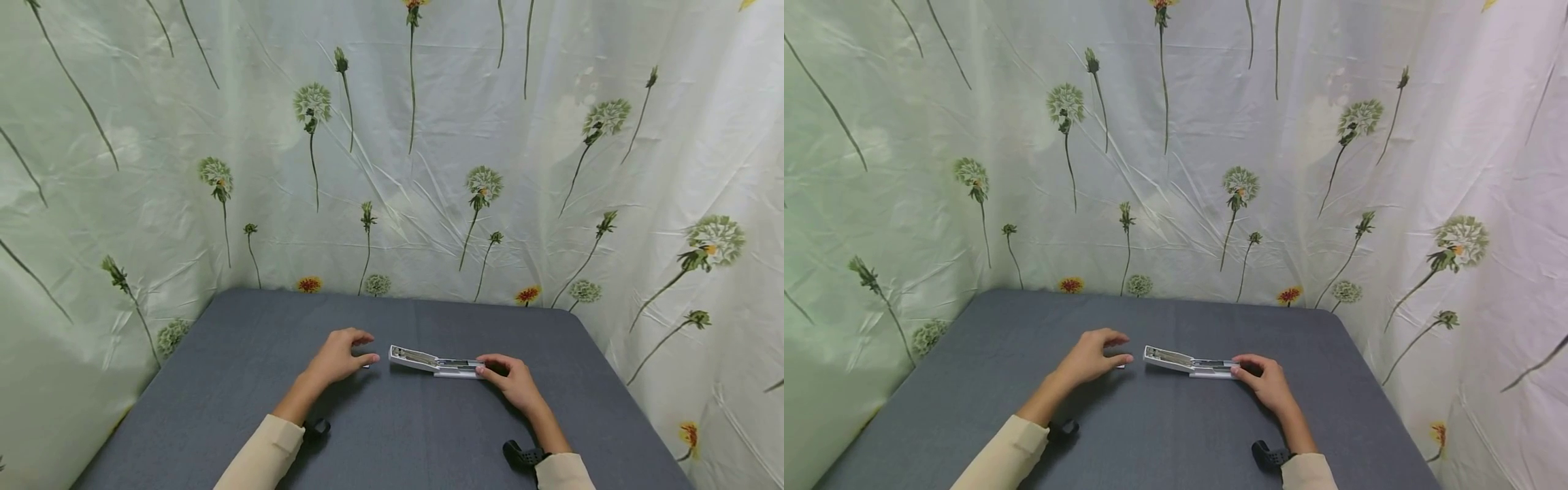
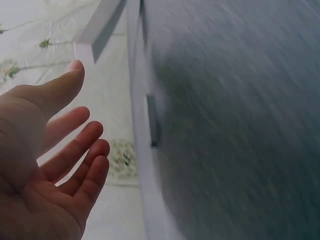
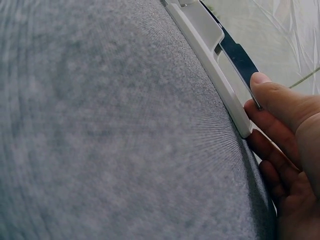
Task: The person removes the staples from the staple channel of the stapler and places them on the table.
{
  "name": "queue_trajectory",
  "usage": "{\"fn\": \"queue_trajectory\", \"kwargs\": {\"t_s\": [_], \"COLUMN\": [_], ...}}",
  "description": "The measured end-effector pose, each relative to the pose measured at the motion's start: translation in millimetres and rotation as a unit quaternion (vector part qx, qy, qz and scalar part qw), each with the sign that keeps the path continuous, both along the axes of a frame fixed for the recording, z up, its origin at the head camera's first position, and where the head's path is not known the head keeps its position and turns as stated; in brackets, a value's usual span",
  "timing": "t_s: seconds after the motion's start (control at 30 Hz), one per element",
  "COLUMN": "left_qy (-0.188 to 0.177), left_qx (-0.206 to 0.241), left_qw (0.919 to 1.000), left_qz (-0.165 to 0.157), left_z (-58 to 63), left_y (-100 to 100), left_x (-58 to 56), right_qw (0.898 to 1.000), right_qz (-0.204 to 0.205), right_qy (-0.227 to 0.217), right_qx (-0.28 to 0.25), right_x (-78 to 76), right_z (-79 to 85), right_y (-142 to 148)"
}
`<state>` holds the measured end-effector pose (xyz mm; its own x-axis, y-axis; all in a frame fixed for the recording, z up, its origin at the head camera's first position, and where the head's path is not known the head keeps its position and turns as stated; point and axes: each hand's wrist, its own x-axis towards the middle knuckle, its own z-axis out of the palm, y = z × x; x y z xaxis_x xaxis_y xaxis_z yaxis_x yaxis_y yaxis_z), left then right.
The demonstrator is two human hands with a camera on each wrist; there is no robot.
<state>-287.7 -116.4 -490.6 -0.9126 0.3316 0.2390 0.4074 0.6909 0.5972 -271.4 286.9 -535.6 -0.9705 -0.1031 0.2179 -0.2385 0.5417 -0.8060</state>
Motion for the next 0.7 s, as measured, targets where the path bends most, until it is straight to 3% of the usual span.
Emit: {"fn": "queue_trajectory", "kwargs": {"t_s": [0.33, 0.7], "left_qy": [0.027, 0.044], "left_qx": [0.01, 0.011], "left_qw": [0.9987, 0.9971], "left_qz": [-0.042, -0.062], "left_z": [5.2, 7.1], "left_y": [38, 73], "left_x": [-3.3, -4.4], "right_qw": [1.0, 1.0], "right_qz": [0.004, -0.003], "right_qy": [-0.004, -0.001], "right_qx": [-0.008, -0.014], "right_x": [2.2, 1.6], "right_z": [0.0, -0.6], "right_y": [-1, -1]}}
